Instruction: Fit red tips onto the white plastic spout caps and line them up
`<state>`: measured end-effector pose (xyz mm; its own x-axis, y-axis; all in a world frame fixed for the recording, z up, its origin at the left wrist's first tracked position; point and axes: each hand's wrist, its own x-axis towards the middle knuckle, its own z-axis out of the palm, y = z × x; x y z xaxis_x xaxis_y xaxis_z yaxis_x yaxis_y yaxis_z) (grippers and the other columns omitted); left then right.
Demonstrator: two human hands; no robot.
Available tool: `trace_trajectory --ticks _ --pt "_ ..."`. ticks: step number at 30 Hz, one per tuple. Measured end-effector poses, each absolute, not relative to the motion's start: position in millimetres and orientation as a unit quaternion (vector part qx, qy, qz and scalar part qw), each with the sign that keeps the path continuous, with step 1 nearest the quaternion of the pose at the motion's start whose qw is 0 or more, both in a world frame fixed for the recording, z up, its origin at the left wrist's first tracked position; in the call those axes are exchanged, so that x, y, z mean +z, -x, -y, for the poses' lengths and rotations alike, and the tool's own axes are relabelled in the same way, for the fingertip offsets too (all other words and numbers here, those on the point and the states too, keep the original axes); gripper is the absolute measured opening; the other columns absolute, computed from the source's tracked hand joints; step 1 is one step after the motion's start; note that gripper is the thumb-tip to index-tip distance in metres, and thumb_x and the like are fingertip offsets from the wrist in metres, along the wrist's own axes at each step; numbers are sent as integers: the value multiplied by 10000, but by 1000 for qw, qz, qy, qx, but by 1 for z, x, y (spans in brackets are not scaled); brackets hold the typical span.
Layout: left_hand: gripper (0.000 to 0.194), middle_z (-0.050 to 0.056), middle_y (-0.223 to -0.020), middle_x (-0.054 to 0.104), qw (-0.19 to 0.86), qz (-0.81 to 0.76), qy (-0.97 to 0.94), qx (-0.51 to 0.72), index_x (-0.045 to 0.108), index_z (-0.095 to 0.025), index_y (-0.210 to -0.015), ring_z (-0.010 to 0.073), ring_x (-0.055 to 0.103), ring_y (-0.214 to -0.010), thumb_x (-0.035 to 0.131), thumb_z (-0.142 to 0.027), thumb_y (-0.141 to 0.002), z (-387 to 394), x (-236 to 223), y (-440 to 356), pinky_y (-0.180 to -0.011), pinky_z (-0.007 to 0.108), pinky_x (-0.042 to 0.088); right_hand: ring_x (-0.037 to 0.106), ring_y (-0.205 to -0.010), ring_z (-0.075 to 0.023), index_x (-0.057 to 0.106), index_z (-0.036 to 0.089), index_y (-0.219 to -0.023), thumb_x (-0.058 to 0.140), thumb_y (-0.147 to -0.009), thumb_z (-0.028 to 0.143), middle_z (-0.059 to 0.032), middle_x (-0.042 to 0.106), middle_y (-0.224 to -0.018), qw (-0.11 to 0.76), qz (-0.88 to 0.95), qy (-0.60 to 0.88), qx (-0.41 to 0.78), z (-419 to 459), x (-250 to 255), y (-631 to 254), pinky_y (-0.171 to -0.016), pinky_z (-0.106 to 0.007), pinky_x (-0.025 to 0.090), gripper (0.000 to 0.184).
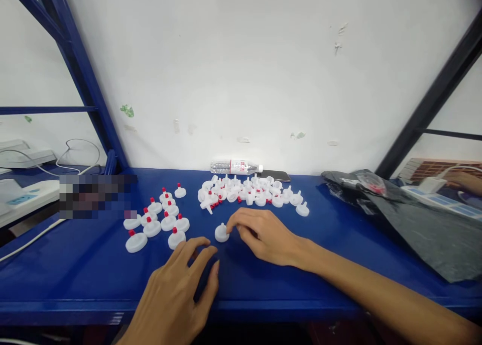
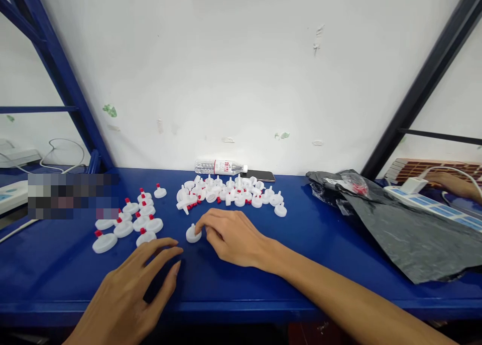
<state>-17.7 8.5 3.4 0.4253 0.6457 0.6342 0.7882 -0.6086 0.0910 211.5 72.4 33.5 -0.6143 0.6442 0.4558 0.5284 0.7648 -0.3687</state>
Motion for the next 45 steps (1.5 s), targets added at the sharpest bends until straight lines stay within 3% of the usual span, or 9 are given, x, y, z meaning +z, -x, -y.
trace_trajectory --ticks 4,8,12,19,27,31,38,40,45 --pt "295 112 -1372 560 69 452 843 -282 582 -293 -1266 218 714 -930 440 -267 -1009 -9 -3 15 -682 371 642 533 -582 -98 610 215 -1013 469 -907 41 13 724 -922 319 854 387 139 -72 35 -210 -610 -239 385 248" --pt "393 114 -1463 516 71 460 848 -252 538 -326 -1390 247 688 -1056 446 -275 -1011 -10 -2 15 -740 393 650 467 -499 -85 593 237 -1040 458 -883 17 54 709 -819 265 869 354 221 -72 35 -206 -586 -228 357 302" --pt "349 99 -1273 661 58 431 866 -248 622 -260 -1314 278 637 -1146 443 -230 -1015 -11 1 14 -854 428 632 545 -575 -92 617 242 -1062 456 -940 63 31 733 -945 296 856 367 210 -78 30 -204 -615 -233 400 270" --pt "336 77 -1150 678 27 394 861 -320 596 -250 -1329 231 657 -1046 431 -191 -1042 -15 0 16 -835 388 634 671 -976 -218 610 226 -1313 538 -1029 294 -79 700 -1121 262 867 422 27 -119 17 -189 -855 -344 500 301" --pt "344 78 -1107 689 61 366 865 -339 589 -257 -1299 196 717 -906 357 -167 -1061 -17 -1 19 -743 327 649 672 -896 -209 655 174 -1207 512 -1052 285 -97 692 -1037 236 880 411 -6 -135 18 -176 -787 -313 493 237" --pt "368 73 -1142 680 29 376 858 -348 586 -266 -1293 183 724 -981 330 -144 -1058 -17 -4 19 -828 314 641 661 -919 -204 665 180 -1174 517 -1052 293 -85 681 -1008 247 878 410 2 -136 15 -178 -808 -309 481 223" --pt "334 110 -1343 574 18 426 841 -332 572 -290 -1341 240 673 -1148 473 -251 -1025 -11 -5 18 -930 388 617 662 -887 -189 677 168 -1025 543 -1037 248 -73 689 -999 262 882 391 22 -139 15 -182 -779 -287 480 156" --pt "340 109 -1349 563 14 441 836 -327 582 -308 -1333 230 687 -1111 429 -231 -1039 -11 -6 19 -886 382 633 674 -855 -173 674 179 -1022 558 -1031 246 -51 708 -959 280 884 372 52 -134 17 -186 -775 -276 489 135" --pt "367 88 -1347 580 7 443 838 -319 585 -347 -1331 239 671 -1168 416 -200 -1041 -14 -8 22 -880 382 635 603 -472 -117 721 196 -979 628 -989 352 50 612 -573 357 816 357 283 -108 32 -195 -547 -231 484 183"
